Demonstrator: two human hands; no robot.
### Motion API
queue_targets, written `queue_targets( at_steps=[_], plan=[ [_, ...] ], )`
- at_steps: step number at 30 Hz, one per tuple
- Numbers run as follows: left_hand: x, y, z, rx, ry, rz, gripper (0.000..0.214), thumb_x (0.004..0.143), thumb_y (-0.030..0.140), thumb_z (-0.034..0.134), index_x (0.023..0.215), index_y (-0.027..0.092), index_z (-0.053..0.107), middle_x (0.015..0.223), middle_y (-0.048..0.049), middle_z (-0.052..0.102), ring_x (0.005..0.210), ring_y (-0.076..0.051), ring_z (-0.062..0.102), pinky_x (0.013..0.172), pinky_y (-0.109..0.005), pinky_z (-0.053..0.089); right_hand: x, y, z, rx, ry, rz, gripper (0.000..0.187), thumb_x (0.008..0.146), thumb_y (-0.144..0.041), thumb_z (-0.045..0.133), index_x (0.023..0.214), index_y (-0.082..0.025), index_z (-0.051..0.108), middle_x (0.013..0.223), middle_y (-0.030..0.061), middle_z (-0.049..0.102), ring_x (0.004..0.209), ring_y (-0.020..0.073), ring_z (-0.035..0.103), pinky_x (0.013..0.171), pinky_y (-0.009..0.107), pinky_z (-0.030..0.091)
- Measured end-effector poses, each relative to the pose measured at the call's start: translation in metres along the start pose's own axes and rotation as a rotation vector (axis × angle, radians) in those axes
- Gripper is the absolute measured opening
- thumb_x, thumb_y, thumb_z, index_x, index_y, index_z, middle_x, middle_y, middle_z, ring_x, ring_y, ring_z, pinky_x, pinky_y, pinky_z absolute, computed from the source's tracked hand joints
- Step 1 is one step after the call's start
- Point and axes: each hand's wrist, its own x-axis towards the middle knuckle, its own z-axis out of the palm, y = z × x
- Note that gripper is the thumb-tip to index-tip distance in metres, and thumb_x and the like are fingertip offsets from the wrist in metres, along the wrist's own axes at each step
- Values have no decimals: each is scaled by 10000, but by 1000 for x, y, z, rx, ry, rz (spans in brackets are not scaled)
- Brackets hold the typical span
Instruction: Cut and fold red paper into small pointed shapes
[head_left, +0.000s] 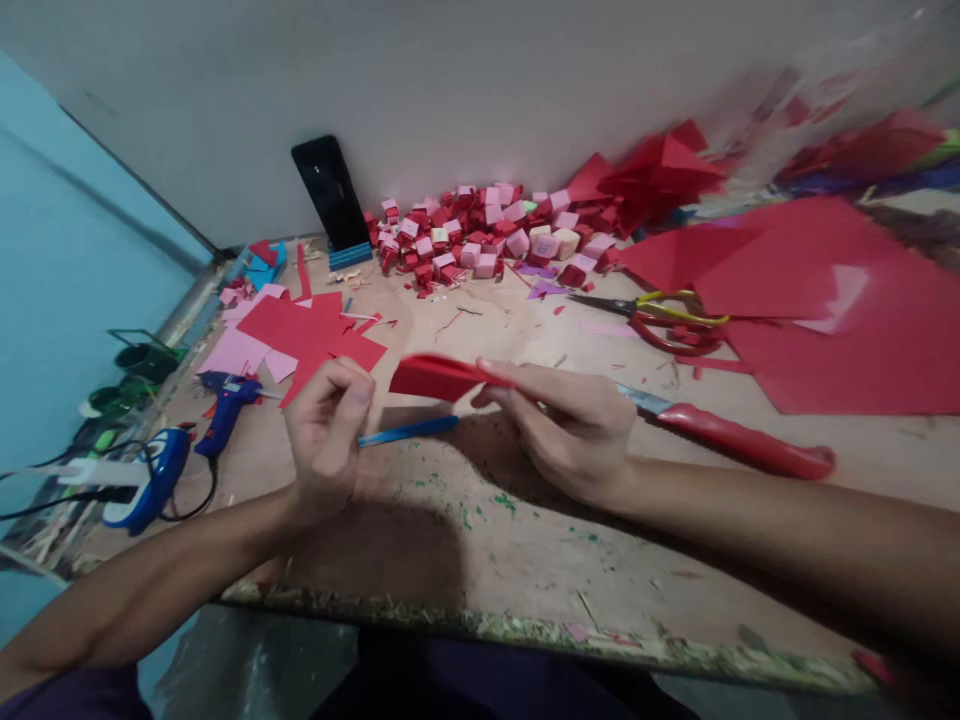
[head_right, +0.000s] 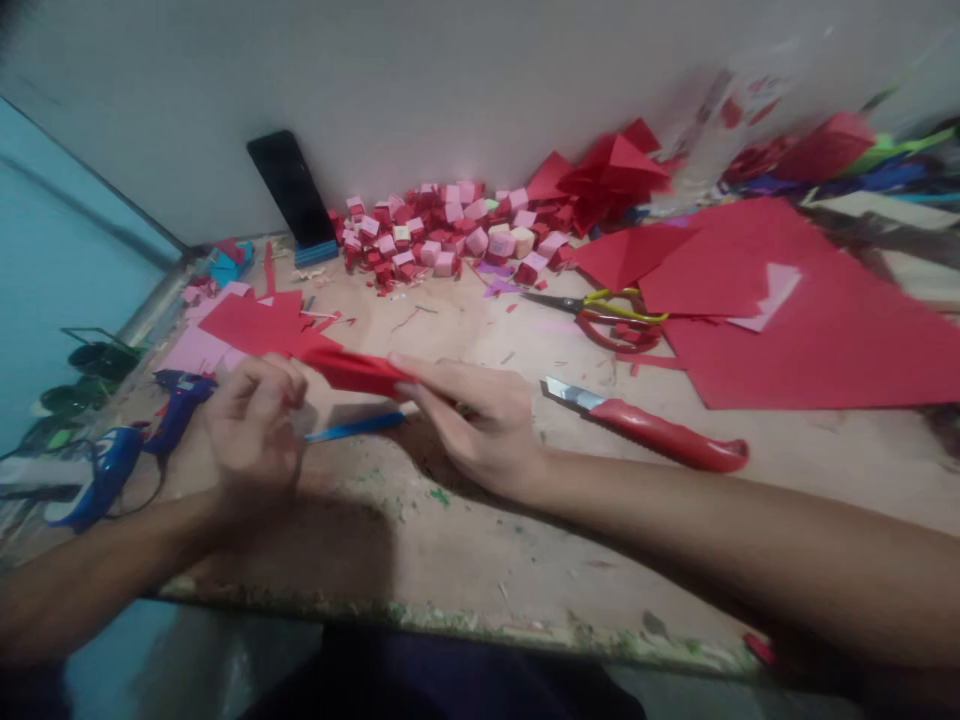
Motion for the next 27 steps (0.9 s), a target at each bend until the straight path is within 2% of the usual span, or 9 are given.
queue_targets(
  at_steps=[2,3,5,7,11,15,20,24,27],
  plan=[
    [-3,3,-2,-162,-114,-113,544,1021,593,548,683,188,682,632,-26,560,585,-144,546,553,-267,459,-3,4,-3,-71,-85,-268,408,974,-99,647,1319,-281,765,976,53,829,755,153,755,669,263,592],
    [-5,5,-4,-220,-156,-165,603,1025,643,499,704,182,718,620,-37,584,552,-146,556,505,-263,450,-4,5,-3,-96,-121,-338,487,958,-57,634,1381,-282,724,1012,57,829,786,146,763,682,248,593],
    [-6,7,-6,-262,-188,-240,564,1006,653,539,816,176,771,660,-51,661,525,-148,596,449,-252,451,-5,7,-4,-130,-163,-372,581,937,-14,606,1454,-274,662,1051,66,827,832,143,771,706,238,600],
    [-5,8,-7,-230,-186,-294,405,972,563,667,891,178,765,721,-49,721,531,-142,635,448,-238,480,-4,8,-3,-141,-161,-360,599,926,4,579,1456,-264,656,1125,84,822,913,154,782,767,250,615],
    [-1,4,-5,-194,-179,-432,284,900,459,809,913,200,696,653,16,694,511,-128,654,475,-219,521,-3,8,-3,-119,-168,-336,563,907,20,562,1379,-253,704,1194,89,810,1047,175,781,864,275,622],
    [1,-3,-2,-134,-227,-500,312,875,453,832,808,193,673,563,31,656,465,-118,626,445,-202,498,-3,5,-5,-76,-203,-241,457,919,-5,547,1246,-243,759,1133,69,818,971,167,783,844,283,622],
    [2,-1,2,-37,-251,-454,331,893,383,805,690,172,651,513,6,672,433,-93,607,476,-184,498,-1,5,-5,44,-137,53,262,959,-94,579,1022,-230,793,996,40,819,881,162,772,825,275,611],
    [3,1,5,-11,-253,-454,296,890,389,796,732,168,680,525,2,684,455,-114,645,488,-200,526,0,5,1,159,-95,234,104,958,-219,677,961,-220,781,865,19,790,700,142,726,659,248,587],
    [4,3,6,9,-261,-455,240,863,372,812,786,165,719,549,7,691,480,-122,666,503,-208,546,1,4,6,152,-60,315,54,926,-267,759,916,-215,766,824,13,770,669,138,707,622,243,571]
  ],
)
